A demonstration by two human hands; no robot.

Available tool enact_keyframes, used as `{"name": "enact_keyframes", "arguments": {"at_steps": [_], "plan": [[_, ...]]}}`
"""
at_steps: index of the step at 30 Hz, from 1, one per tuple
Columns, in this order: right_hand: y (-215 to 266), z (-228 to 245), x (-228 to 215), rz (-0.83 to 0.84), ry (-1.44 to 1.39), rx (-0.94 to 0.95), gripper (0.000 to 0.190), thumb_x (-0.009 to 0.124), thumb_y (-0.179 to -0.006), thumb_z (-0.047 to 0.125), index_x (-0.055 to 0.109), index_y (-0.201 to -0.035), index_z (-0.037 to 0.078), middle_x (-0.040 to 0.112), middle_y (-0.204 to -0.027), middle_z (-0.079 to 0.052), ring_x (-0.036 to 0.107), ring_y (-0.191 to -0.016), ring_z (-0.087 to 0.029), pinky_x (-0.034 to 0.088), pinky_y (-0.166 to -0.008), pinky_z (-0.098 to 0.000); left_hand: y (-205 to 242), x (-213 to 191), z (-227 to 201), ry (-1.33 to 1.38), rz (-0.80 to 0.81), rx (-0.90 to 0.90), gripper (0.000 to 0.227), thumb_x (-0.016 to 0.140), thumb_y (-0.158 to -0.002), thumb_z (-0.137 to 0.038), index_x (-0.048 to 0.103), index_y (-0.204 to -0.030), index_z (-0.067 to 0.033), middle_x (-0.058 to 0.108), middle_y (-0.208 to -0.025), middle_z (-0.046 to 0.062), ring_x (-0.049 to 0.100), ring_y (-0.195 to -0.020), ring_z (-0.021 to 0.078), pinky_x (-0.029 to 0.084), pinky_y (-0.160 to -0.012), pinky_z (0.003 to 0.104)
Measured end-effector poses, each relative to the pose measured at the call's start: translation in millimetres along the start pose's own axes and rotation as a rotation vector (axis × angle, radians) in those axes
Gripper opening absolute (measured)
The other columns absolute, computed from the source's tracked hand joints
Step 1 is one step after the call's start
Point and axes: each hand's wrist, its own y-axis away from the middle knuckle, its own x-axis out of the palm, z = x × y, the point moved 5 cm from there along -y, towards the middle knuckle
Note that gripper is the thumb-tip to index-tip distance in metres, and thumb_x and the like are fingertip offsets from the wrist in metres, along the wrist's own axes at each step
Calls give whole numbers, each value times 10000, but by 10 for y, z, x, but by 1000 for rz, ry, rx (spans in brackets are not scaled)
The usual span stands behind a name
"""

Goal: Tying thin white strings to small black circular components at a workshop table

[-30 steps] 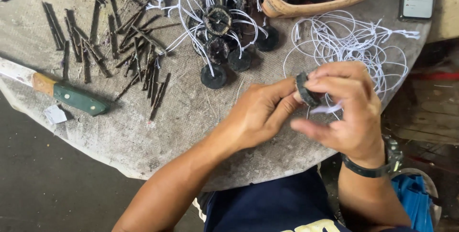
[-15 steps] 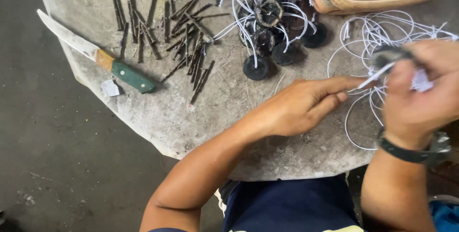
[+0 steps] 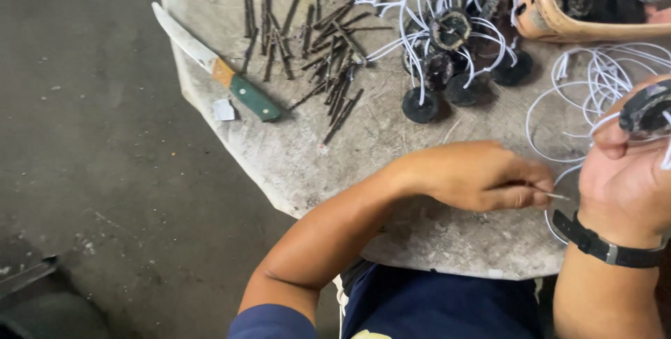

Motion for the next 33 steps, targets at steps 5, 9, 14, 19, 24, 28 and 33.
{"name": "enact_keyframes", "arguments": {"at_steps": [5, 9, 14, 19, 24, 28, 33], "plan": [[343, 66, 354, -151, -187, 197, 325, 570, -758, 450, 473, -908, 179, 489, -705, -30, 370, -477, -68, 284, -440, -130, 273, -455, -612, 82, -144, 110, 217, 347, -872, -327, 464, -825, -151, 447, -660, -42, 427, -572, 84, 349, -567, 211], [586, 3, 504, 177, -166, 112, 163, 519, -869, 255, 458, -955, 130, 533, -847, -38, 587, -695, -153, 468, -519, -191, 650, -811, -733, -131, -605, -36, 108, 421, -907, -134, 522, -918, -98, 567, -836, 20, 539, -667, 99, 468, -604, 202], [734, -80, 595, 477, -17, 101, 177, 427, -904, 210, 421, -955, 40, 573, -779, -152, 569, -588, -154, 459, -436, -171, 1234, -1451, -374, -751, -1091, -289, 130, 384, -912, -100, 494, -919, -32, 529, -721, 59, 433, -526, 84, 365, -426, 185], [741, -88, 660, 564, 181, 143, 191, 453, -866, 213, 471, -919, 31, 523, -621, -48, 497, -430, -85, 425, -384, -174, 1326, -1774, 364, -966, -818, -1125, 151, 598, -825, -259, 548, -841, -118, 571, -872, 55, 581, -708, 194, 471, -621, 374], [707, -76, 635, 531, 157, 158, 214, 460, -855, 250, 484, -905, 43, 506, -599, -31, 507, -433, -85, 428, -388, -173, 1281, -1807, 265, -864, -770, -1355, 146, 503, -871, -221, 553, -878, -84, 588, -862, 77, 566, -749, 215, 467, -653, 375], [692, -126, 587, 518, 48, 240, 230, 485, -845, 261, 477, -933, 49, 539, -709, -66, 546, -462, -116, 442, -377, -168, 1312, -1711, 103, -633, -905, -1079, 104, 496, -801, -118, 516, -699, -123, 565, -683, 4, 494, -589, 102, 427, -539, 254], [685, -22, 609, 382, -47, 239, 223, 445, -867, 147, 484, -981, -40, 526, -676, -139, 533, -484, -138, 431, -401, -187, 1374, -1444, -106, -243, -1039, -648, 96, 573, -787, -143, 583, -779, -48, 478, -544, 29, 456, -502, 91, 397, -457, 217]]}}
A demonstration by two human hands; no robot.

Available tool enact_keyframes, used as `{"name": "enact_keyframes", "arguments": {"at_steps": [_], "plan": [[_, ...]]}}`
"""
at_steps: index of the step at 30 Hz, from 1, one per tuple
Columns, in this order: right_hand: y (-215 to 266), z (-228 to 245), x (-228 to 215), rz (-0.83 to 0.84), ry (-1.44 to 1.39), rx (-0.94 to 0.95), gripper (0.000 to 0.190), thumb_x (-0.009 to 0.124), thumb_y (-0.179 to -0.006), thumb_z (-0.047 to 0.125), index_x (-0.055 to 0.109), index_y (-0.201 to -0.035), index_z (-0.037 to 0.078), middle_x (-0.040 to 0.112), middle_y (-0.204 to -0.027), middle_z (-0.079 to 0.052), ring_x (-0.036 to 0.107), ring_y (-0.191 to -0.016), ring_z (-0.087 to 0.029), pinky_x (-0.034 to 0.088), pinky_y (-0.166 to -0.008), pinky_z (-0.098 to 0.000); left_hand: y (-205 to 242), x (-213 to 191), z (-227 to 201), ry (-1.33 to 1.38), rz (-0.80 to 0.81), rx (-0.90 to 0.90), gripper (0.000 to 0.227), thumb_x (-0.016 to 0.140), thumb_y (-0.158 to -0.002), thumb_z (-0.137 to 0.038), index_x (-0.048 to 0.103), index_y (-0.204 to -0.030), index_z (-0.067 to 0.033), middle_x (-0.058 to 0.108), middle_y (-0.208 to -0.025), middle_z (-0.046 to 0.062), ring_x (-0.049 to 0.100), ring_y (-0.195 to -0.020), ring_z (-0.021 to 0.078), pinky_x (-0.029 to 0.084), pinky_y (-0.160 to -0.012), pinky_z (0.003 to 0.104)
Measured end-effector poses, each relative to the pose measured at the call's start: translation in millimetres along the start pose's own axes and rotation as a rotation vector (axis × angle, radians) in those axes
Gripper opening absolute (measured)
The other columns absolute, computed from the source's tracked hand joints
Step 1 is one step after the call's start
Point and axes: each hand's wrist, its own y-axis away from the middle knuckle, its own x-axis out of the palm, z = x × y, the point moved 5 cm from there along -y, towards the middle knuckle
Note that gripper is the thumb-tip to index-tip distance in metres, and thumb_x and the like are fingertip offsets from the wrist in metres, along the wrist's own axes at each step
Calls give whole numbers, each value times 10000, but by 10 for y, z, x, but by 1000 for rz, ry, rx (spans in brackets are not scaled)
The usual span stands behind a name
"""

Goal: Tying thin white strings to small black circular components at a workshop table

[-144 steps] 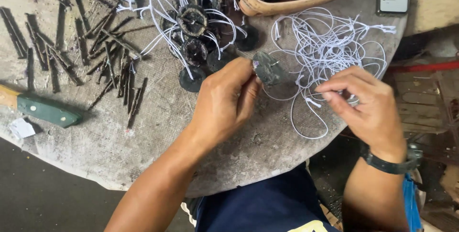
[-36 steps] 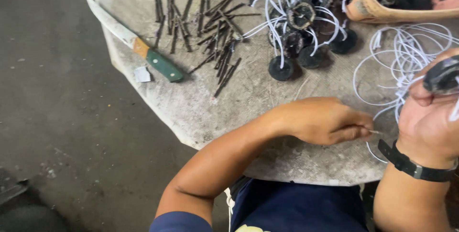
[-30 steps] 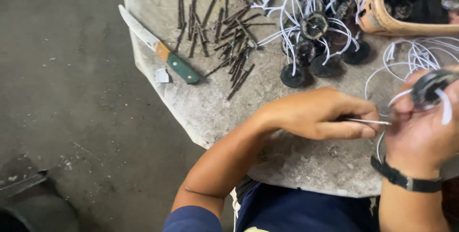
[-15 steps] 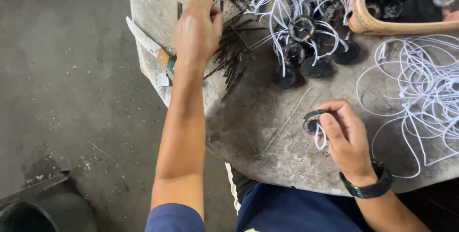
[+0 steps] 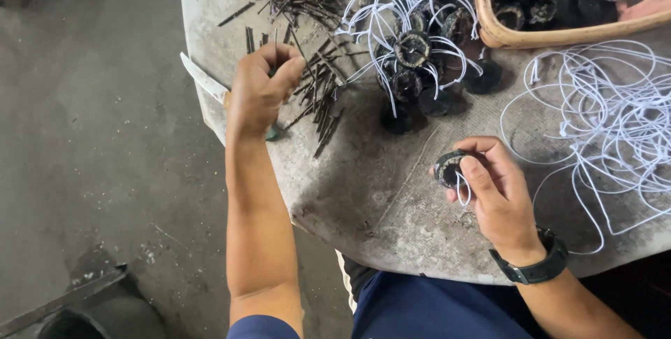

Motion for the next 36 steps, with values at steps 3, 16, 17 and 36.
{"name": "enact_keyframes", "arguments": {"at_steps": [3, 16, 17, 36], "plan": [[-10, 47, 40, 11, -22, -7, 225, 440, -870, 135, 470, -1007, -41, 512, -693, -126, 540, -503, -134, 429, -414, -174, 124, 53, -8, 205, 9, 7, 100, 578, -800, -102, 556, -763, -12, 432, -512, 27, 409, -441, 71, 358, -397, 168], [1, -56, -6, 98, 95, 70, 225, 455, -868, 172, 464, -1030, 16, 533, -794, -121, 538, -519, -151, 455, -448, -194, -250, -686, 113, -707, -495, 214, 98, 478, -819, -78, 566, -783, -104, 565, -759, 55, 521, -631, 193, 398, -475, 336], [3, -73, 0, 106, 94, 68, 225, 455, -868, 172, 464, -1030, 16, 533, -794, -121, 538, -519, -151, 455, -448, -194, -341, -718, 149, -709, -503, 212, 98, 478, -819, -78, 566, -783, -104, 565, -759, 55, 521, -631, 193, 398, -475, 336], [-5, -95, 25, 92, 101, 46, 215, 430, -881, 154, 437, -1028, -2, 576, -816, -197, 552, -605, -187, 452, -469, -211, -837, -651, 191, -769, 24, -109, 99, 439, -880, -194, 503, -906, -122, 428, -568, -32, 336, -425, 56, 308, -383, 229]]}}
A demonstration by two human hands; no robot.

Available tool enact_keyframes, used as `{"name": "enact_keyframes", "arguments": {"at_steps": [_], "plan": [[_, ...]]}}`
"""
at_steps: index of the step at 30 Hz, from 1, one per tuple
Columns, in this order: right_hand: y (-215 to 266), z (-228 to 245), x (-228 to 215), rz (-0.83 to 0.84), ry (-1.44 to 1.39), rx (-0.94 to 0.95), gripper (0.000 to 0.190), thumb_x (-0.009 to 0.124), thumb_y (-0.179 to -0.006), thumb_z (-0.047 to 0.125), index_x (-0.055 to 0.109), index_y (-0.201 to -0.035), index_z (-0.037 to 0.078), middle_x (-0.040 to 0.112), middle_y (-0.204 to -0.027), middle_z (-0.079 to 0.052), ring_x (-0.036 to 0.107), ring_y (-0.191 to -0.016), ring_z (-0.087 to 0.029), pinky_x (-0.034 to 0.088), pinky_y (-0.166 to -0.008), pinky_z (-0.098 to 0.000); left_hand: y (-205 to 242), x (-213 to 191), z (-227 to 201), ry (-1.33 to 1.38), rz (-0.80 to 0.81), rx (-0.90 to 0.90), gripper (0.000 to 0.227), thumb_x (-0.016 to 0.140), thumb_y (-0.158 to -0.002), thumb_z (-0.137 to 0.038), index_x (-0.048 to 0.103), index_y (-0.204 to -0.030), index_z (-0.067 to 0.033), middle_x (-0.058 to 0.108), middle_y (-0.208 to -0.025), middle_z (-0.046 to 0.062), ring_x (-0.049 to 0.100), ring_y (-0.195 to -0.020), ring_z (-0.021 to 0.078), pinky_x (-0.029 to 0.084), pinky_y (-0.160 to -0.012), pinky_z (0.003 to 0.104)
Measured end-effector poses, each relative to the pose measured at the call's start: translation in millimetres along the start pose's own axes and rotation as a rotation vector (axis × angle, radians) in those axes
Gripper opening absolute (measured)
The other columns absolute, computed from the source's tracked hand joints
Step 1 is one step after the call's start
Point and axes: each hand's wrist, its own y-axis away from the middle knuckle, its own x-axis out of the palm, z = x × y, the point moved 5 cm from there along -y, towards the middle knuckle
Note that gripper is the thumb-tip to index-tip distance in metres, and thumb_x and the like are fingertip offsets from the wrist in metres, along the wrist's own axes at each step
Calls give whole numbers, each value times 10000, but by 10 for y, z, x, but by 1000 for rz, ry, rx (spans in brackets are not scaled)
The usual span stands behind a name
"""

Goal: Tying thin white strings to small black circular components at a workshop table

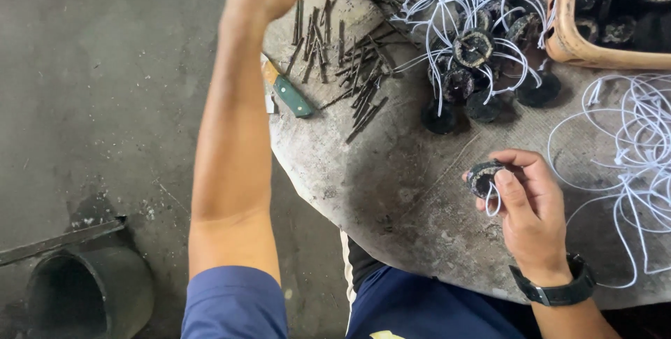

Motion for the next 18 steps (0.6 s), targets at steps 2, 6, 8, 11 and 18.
{"name": "enact_keyframes", "arguments": {"at_steps": [2, 6, 8, 11, 18], "plan": [[8, 13, 11, -4, 0, 23, 223, 428, -877, 156, 429, -1026, -10, 586, -836, -225, 584, -697, -212, 480, -495, -230, 60, -161, 61, 28, -108, 108, 196, 502, -846, -189, 528, -1024, -112, 438, -546, -3, 306, -396, 83, 280, -351, 293], [6, 17, 29, -7, 56, 43, 239, 420, -877, 151, 435, -1041, -23, 587, -839, -227, 609, -748, -234, 494, -499, -241, 174, -243, 264, -18, -47, 87, 170, 517, -852, -209, 529, -979, -96, 463, -585, 6, 348, -439, 102, 309, -396, 300], [4, 16, 29, -11, 58, 40, 229, 419, -880, 145, 431, -1037, -21, 584, -836, -222, 608, -753, -231, 498, -500, -244, 192, -243, 292, -34, -22, 81, 166, 524, -855, -217, 530, -960, -89, 474, -602, 9, 366, -458, 110, 322, -416, 302], [9, 10, 32, -17, 57, 41, 237, 424, -878, 157, 439, -1042, -13, 591, -833, -230, 610, -740, -226, 491, -502, -229, 158, -178, 237, -69, 31, 75, 170, 536, -860, -234, 531, -921, -75, 495, -636, 17, 402, -495, 125, 348, -455, 308], [9, 11, 32, -28, 85, 21, 214, 428, -881, 144, 454, -1028, -8, 588, -823, -200, 570, -620, -186, 480, -473, -222, -110, 140, -126, -148, 167, 74, 243, 568, -873, -275, 533, -825, -40, 548, -720, 35, 493, -588, 164, 412, -552, 320]]}}
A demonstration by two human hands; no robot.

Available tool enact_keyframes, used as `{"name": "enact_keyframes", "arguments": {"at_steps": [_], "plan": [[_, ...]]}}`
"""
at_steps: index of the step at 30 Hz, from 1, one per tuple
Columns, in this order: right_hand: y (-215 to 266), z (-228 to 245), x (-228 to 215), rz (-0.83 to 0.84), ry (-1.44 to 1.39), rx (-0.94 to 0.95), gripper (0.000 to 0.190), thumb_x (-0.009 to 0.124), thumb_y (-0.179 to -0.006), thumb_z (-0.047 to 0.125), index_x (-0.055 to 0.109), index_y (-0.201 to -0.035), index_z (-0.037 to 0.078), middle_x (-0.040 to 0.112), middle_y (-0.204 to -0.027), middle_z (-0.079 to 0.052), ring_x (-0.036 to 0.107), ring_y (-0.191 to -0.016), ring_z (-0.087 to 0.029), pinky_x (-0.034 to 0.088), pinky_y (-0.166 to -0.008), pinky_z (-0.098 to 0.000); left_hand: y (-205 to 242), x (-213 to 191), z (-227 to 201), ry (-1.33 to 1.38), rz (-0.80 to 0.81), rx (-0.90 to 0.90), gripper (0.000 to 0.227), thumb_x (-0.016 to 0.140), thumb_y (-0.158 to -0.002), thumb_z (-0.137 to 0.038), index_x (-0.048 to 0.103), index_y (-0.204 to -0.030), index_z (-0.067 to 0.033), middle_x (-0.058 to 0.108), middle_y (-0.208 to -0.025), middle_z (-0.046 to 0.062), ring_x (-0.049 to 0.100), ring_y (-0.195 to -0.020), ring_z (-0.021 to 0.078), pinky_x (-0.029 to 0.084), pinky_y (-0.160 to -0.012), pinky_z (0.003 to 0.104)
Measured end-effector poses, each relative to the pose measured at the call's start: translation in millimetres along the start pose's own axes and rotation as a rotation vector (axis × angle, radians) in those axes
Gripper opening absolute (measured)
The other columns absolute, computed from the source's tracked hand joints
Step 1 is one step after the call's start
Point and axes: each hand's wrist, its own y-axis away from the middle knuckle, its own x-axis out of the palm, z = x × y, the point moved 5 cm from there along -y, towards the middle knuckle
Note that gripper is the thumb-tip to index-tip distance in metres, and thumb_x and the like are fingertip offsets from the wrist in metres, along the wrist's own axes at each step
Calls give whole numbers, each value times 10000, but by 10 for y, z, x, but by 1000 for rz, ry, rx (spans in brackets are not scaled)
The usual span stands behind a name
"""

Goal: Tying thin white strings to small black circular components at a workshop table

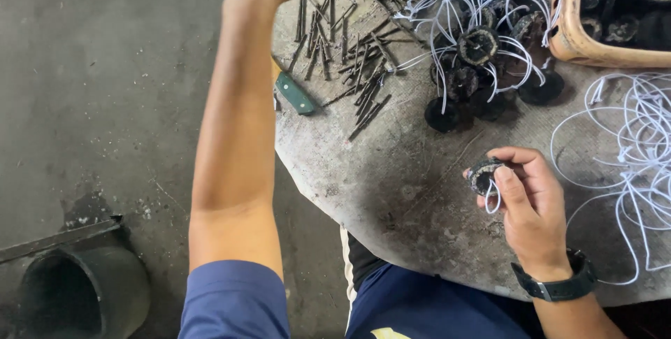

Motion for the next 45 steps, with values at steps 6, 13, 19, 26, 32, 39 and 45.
{"name": "enact_keyframes", "arguments": {"at_steps": [6, 13, 19, 26, 32, 39, 45], "plan": [[-2, -6, -33, -14, -2, -17, 208, 433, -885, 152, 467, -1025, 2, 563, -826, -154, 557, -634, -164, 484, -474, -211, -446, 365, -118, -232, 4, 77, 387, 603, -862, -377, 572, -750, -9, 602, -757, 62, 555, -662, 239, 445, -595, 371], [-8, 24, -11, 27, -6, -16, 198, 433, -875, 137, 456, -1007, -10, 594, -813, -184, 553, -553, -173, 461, -450, -207, -109, 184, -166, -138, -140, 44, 313, 566, -874, -317, 580, -672, -78, 577, -634, 24, 532, -569, 167, 441, -520, 332], [0, 23, -10, 38, 0, -36, 222, 445, -875, 153, 453, -1041, 5, 573, -786, -134, 529, -522, -146, 436, -470, -202, 66, 411, -175, -104, -178, -15, 74, 543, -728, -154, 583, -724, -91, 615, -759, 127, 590, -670, 303, 459, -559, 415], [-35, 78, -58, 22, -117, -45, 323, 423, -841, 68, 427, -1150, -23, 542, -862, -124, 517, -624, -135, 409, -572, -192, 834, 120, -760, 457, -455, 312, 159, 475, -841, -89, 375, -720, -113, 397, -646, 18, 357, -603, 135, 292, -549, 295], [-51, 71, -38, 64, -76, -52, 433, 474, -791, 18, 406, -1218, 2, 525, -965, -85, 504, -729, -100, 448, -679, -190, 1430, 541, -1481, 994, -203, 462, 254, 460, -910, -36, 467, -1126, -170, 502, -814, -11, 405, -559, 54, 368, -438, 147], [-54, 92, -52, 74, -79, -161, 405, 568, -784, 192, 427, -1134, 45, 505, -1081, -71, 506, -971, -131, 425, -864, -237, 1515, 656, -1820, 1030, -30, 397, 62, 580, -812, -155, 540, -850, -128, 528, -699, -60, 424, -576, 31, 362, -533, 168], [-73, 51, -54, 71, -107, -147, 446, 567, -763, 105, 406, -1164, -4, 520, -1046, -118, 510, -922, -138, 459, -769, -254, 1474, 769, -1812, 1011, -11, 377, 80, 615, -771, -137, 581, -840, -115, 606, -720, 8, 561, -661, 107, 465, -606, 236]]}}
